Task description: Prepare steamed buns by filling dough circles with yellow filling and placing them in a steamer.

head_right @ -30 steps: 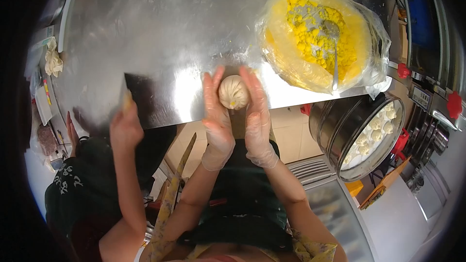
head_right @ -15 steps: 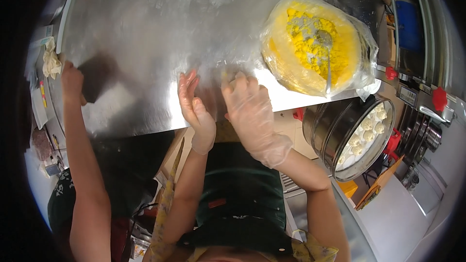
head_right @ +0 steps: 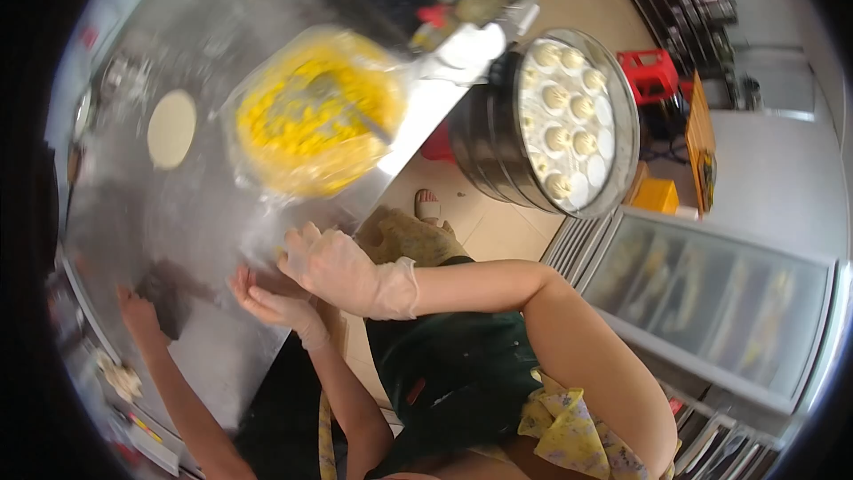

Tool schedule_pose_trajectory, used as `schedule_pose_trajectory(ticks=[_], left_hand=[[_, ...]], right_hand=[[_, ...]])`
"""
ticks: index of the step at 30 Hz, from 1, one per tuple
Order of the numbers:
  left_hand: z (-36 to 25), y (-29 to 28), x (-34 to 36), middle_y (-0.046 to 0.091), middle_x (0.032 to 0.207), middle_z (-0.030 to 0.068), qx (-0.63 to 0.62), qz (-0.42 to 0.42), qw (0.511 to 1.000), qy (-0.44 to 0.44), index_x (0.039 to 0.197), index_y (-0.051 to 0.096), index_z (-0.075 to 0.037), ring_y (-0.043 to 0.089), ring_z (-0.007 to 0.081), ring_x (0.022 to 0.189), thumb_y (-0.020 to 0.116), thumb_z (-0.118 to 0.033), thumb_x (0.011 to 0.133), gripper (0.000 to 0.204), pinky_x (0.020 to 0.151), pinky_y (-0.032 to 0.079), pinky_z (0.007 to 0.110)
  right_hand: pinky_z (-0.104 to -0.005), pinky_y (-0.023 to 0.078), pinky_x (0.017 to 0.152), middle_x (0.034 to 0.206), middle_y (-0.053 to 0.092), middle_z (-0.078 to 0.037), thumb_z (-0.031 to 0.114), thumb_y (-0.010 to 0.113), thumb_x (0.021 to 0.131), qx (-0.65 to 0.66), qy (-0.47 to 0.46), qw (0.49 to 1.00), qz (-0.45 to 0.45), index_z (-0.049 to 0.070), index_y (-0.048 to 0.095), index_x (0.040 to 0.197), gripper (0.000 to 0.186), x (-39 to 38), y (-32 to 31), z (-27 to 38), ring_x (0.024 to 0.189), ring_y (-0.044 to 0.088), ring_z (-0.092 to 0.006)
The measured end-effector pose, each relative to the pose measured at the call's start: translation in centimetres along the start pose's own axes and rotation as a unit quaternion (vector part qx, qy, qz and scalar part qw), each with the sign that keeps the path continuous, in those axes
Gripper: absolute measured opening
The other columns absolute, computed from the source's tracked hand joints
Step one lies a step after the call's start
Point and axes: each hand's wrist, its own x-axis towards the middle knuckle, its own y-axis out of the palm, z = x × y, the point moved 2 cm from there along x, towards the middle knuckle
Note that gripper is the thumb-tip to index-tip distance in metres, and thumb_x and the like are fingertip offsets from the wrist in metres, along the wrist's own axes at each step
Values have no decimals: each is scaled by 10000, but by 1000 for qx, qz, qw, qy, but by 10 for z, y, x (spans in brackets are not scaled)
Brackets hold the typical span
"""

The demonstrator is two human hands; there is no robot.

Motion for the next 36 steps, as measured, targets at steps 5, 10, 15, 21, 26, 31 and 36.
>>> schedule_pose_trajectory(ticks=[5, 10, 15, 21, 26, 31, 36], left_hand=[[15, 1, 1, 572, 1237, 182, 25, 0, 999, 47, 1304, 474, 68, 564, 271, 1104, 385, -222, 1032, 407, 980, 449, 381], [16, -20, 3, 576, 1248, 190, 49, -25, 998, 12, 1326, 479, 45, 589, 289, 1079, 411, -315, 1034, 468, 959, 466, 386], [-80, 26, -37, 558, 1267, 184, 84, 39, 993, 74, 1364, 449, 30, 571, 286, 1127, 371, -332, 1040, 492, 980, 468, 403], [-139, 76, -76, 522, 1314, 191, 96, 64, 984, 134, 1397, 408, 32, 567, 283, 1159, 349, -329, 1045, 507, 980, 489, 410], [-165, 99, -96, 504, 1332, 194, 145, 78, 972, 170, 1394, 400, 52, 560, 287, 1178, 358, -314, 1047, 506, 984, 494, 416], [-171, 109, -106, 503, 1331, 197, 166, 66, 970, 163, 1387, 411, 53, 561, 289, 1174, 359, -308, 1050, 497, 978, 500, 419], [-172, 115, -106, 510, 1321, 198, 155, 64, 973, 161, 1380, 424, 51, 567, 286, 1163, 363, -288, 1052, 476, 967, 507, 413]], right_hand=[[-349, 556, 654, 1092, 572, -108, 166, 709, 706, 113, 150, 977, -105, 109, 576, 1179, 495, -110, -76, -97, 918, 612, -257], [-416, 551, 739, 1111, 574, -146, 198, 785, 695, 70, 404, 906, -111, 101, 544, 1195, 564, -273, -86, -250, 932, 630, -334], [-434, 525, 801, 1128, 594, -149, 214, 766, 733, 1, 587, 797, -145, 112, 565, 1214, 531, -411, -68, -422, 990, 622, -354], [-426, 510, 849, 1173, 595, -123, 244, 737, 734, 31, 598, 786, -152, 119, 582, 1232, 537, -456, -1, -551, 1030, 617, -336], [-464, 519, 839, 1153, 596, -134, 261, 748, 724, 58, 606, 785, -118, 147, 573, 1247, 563, -455, 36, -598, 1068, 601, -336], [-468, 515, 855, 1158, 593, -133, 313, 751, 699, 62, 607, 786, -99, 157, 565, 1266, 616, -449, 52, -619, 1067, 598, -343], [-458, 496, 913, 1268, 564, -159, 305, 767, 731, 15, 597, 794, -114, 115, 508, 1350, 697, -458, 40, -610, 1131, 570, -351]])
